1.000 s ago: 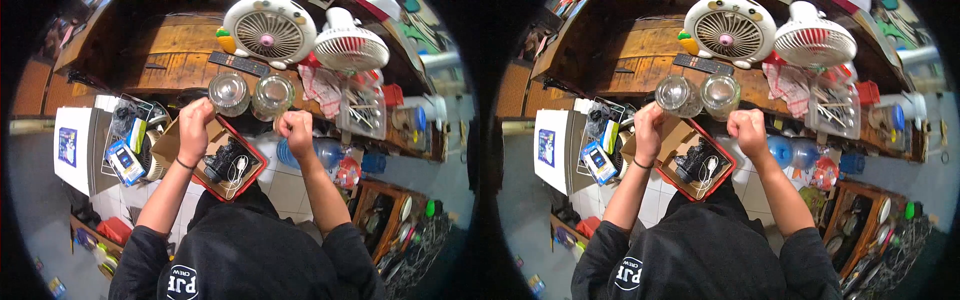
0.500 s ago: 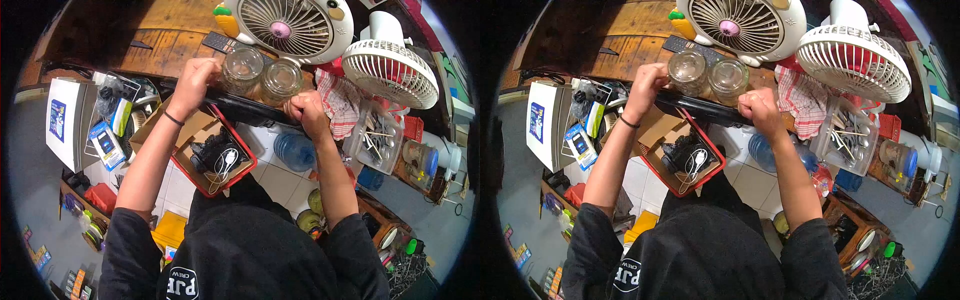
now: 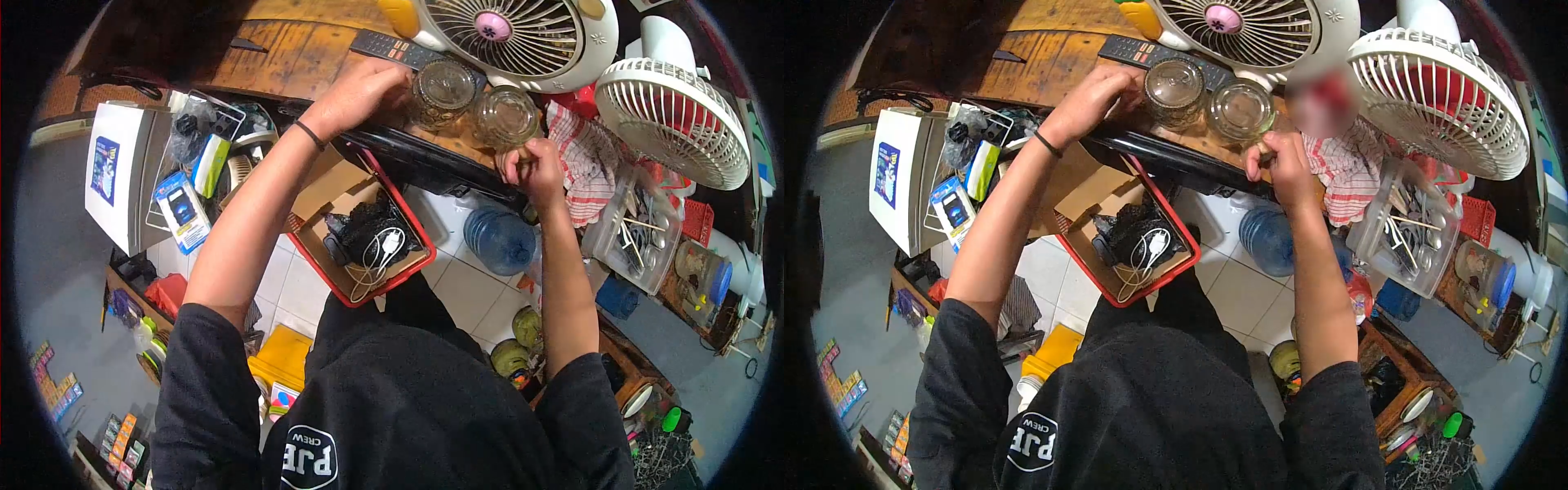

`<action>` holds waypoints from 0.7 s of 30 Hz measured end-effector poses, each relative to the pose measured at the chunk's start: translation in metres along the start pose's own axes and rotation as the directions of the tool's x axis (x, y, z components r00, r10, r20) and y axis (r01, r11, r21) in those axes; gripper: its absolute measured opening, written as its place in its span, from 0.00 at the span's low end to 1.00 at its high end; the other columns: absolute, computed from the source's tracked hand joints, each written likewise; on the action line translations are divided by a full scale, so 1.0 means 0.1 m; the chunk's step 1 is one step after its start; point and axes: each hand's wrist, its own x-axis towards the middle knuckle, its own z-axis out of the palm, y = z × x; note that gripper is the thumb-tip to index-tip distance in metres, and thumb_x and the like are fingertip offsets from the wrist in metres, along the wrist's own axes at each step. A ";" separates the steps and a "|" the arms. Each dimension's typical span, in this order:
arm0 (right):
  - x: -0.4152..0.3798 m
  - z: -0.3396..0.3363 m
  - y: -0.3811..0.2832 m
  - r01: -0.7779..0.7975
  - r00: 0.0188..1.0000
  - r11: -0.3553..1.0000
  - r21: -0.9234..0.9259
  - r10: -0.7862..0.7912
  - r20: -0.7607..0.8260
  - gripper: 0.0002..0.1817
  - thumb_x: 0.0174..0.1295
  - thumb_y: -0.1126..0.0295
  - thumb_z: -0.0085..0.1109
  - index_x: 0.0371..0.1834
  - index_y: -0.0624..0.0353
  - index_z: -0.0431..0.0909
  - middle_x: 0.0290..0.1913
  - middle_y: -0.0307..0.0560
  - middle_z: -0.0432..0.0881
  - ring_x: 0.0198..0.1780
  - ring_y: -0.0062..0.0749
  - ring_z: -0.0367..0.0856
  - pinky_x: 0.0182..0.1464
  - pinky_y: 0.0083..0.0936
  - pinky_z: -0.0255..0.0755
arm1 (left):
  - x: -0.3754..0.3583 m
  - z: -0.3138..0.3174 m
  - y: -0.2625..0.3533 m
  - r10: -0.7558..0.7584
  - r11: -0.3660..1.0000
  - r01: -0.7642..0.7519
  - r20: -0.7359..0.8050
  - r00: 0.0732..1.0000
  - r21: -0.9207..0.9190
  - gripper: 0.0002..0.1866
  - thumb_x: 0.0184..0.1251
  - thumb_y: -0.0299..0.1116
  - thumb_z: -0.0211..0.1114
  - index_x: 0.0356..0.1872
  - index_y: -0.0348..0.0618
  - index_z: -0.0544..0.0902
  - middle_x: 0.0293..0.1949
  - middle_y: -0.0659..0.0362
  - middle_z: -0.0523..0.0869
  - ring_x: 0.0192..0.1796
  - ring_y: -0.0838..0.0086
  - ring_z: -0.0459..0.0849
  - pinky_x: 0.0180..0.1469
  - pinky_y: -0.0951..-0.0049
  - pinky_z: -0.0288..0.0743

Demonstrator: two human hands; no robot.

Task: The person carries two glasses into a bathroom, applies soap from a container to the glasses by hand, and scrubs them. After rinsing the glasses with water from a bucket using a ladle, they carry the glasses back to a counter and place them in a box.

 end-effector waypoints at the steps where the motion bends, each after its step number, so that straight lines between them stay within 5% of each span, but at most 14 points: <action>1: -0.04 -0.05 -0.08 -0.031 0.999 0.986 -0.162 0.036 0.028 0.24 0.67 0.59 0.38 0.20 0.67 0.72 0.23 0.50 0.76 0.27 0.30 0.74 0.36 0.26 0.70 | -0.01 0.00 0.02 0.038 0.999 -0.039 0.009 0.999 0.017 0.17 0.67 0.38 0.49 0.22 0.37 0.71 0.21 0.65 0.70 0.26 0.79 0.67 0.32 0.76 0.64; 5: -0.05 -0.01 -0.09 0.120 0.992 0.976 -0.184 -0.112 0.052 0.21 0.67 0.62 0.41 0.27 0.69 0.76 0.23 0.48 0.77 0.29 0.30 0.76 0.39 0.23 0.70 | -0.08 0.02 0.12 -0.024 0.994 0.025 -0.005 1.000 0.108 0.17 0.66 0.39 0.51 0.24 0.36 0.75 0.22 0.58 0.76 0.29 0.73 0.75 0.36 0.72 0.69; 6: -0.09 0.04 -0.13 0.176 0.980 0.931 -0.321 -0.198 -0.035 0.17 0.65 0.64 0.45 0.30 0.68 0.77 0.25 0.47 0.77 0.31 0.30 0.76 0.40 0.23 0.70 | -0.09 0.04 0.11 -0.026 0.994 0.026 -0.005 1.000 0.107 0.17 0.66 0.39 0.51 0.24 0.36 0.75 0.22 0.58 0.76 0.29 0.73 0.75 0.36 0.72 0.69; 8: -0.18 0.17 -0.18 0.211 0.951 0.864 -0.457 -0.289 -0.107 0.13 0.64 0.67 0.49 0.33 0.67 0.78 0.27 0.46 0.78 0.33 0.30 0.77 0.41 0.22 0.70 | -0.13 0.10 0.09 0.207 0.901 -0.110 -0.193 0.959 0.420 0.18 0.66 0.43 0.53 0.29 0.35 0.78 0.27 0.50 0.80 0.34 0.62 0.81 0.40 0.68 0.72; 10: -0.33 0.35 -0.19 0.343 0.585 0.498 -0.796 -0.777 -0.234 0.05 0.60 0.73 0.54 0.33 0.64 0.77 0.30 0.44 0.77 0.33 0.29 0.75 0.40 0.23 0.69 | -0.32 0.13 0.27 0.230 0.873 -0.094 -0.234 0.945 0.478 0.17 0.64 0.41 0.59 0.35 0.33 0.79 0.33 0.45 0.81 0.39 0.54 0.82 0.43 0.65 0.73; 12: -0.63 0.47 0.02 0.229 0.534 0.560 -0.796 -0.756 -0.378 0.03 0.59 0.75 0.55 0.33 0.64 0.76 0.32 0.45 0.76 0.33 0.28 0.74 0.38 0.24 0.69 | -0.66 0.17 0.38 0.418 0.812 -0.085 -0.475 0.774 0.577 0.12 0.62 0.36 0.62 0.37 0.35 0.79 0.36 0.47 0.82 0.40 0.55 0.82 0.45 0.64 0.73; 14: -0.97 0.67 0.33 0.192 0.740 0.585 -0.788 -0.614 -0.276 0.03 0.60 0.75 0.56 0.34 0.64 0.76 0.29 0.45 0.75 0.31 0.28 0.73 0.35 0.25 0.68 | -1.18 0.10 0.34 0.433 0.759 0.040 -0.550 0.714 0.650 0.09 0.61 0.32 0.64 0.37 0.37 0.81 0.37 0.51 0.83 0.43 0.55 0.81 0.47 0.63 0.73; 16: -1.34 0.93 0.92 -0.081 0.900 0.870 -0.486 -0.146 -0.411 0.06 0.62 0.72 0.58 0.36 0.64 0.78 0.29 0.41 0.79 0.29 0.23 0.74 0.33 0.23 0.69 | -1.64 -0.08 0.01 0.359 0.690 0.250 -0.621 0.696 0.679 0.11 0.61 0.34 0.64 0.42 0.39 0.81 0.39 0.52 0.83 0.46 0.55 0.80 0.51 0.62 0.72; 18: -1.68 1.09 1.59 -0.508 0.843 0.845 -0.167 0.448 -0.298 0.13 0.65 0.65 0.54 0.44 0.63 0.79 0.31 0.42 0.81 0.25 0.21 0.76 0.27 0.19 0.71 | -2.02 -0.34 -0.48 0.266 0.519 0.415 -0.602 0.753 0.748 0.15 0.62 0.34 0.64 0.48 0.40 0.79 0.44 0.51 0.82 0.48 0.54 0.79 0.54 0.62 0.71; 20: -1.89 1.23 2.06 -0.780 0.620 0.625 -0.025 0.769 -0.157 0.16 0.65 0.66 0.52 0.50 0.64 0.77 0.34 0.46 0.83 0.25 0.25 0.80 0.25 0.20 0.74 | -2.23 -0.46 -0.72 0.219 0.358 0.426 -0.518 0.827 0.831 0.17 0.64 0.35 0.63 0.52 0.41 0.77 0.49 0.48 0.81 0.50 0.51 0.79 0.54 0.60 0.71; 21: -1.96 1.32 2.25 -0.826 0.541 0.558 0.080 0.824 -0.166 0.15 0.64 0.64 0.54 0.46 0.64 0.78 0.33 0.45 0.83 0.24 0.27 0.80 0.24 0.22 0.74 | -2.36 -0.52 -0.89 0.042 0.440 0.478 -0.549 0.835 0.760 0.17 0.64 0.34 0.62 0.52 0.39 0.77 0.47 0.45 0.82 0.48 0.49 0.80 0.51 0.60 0.73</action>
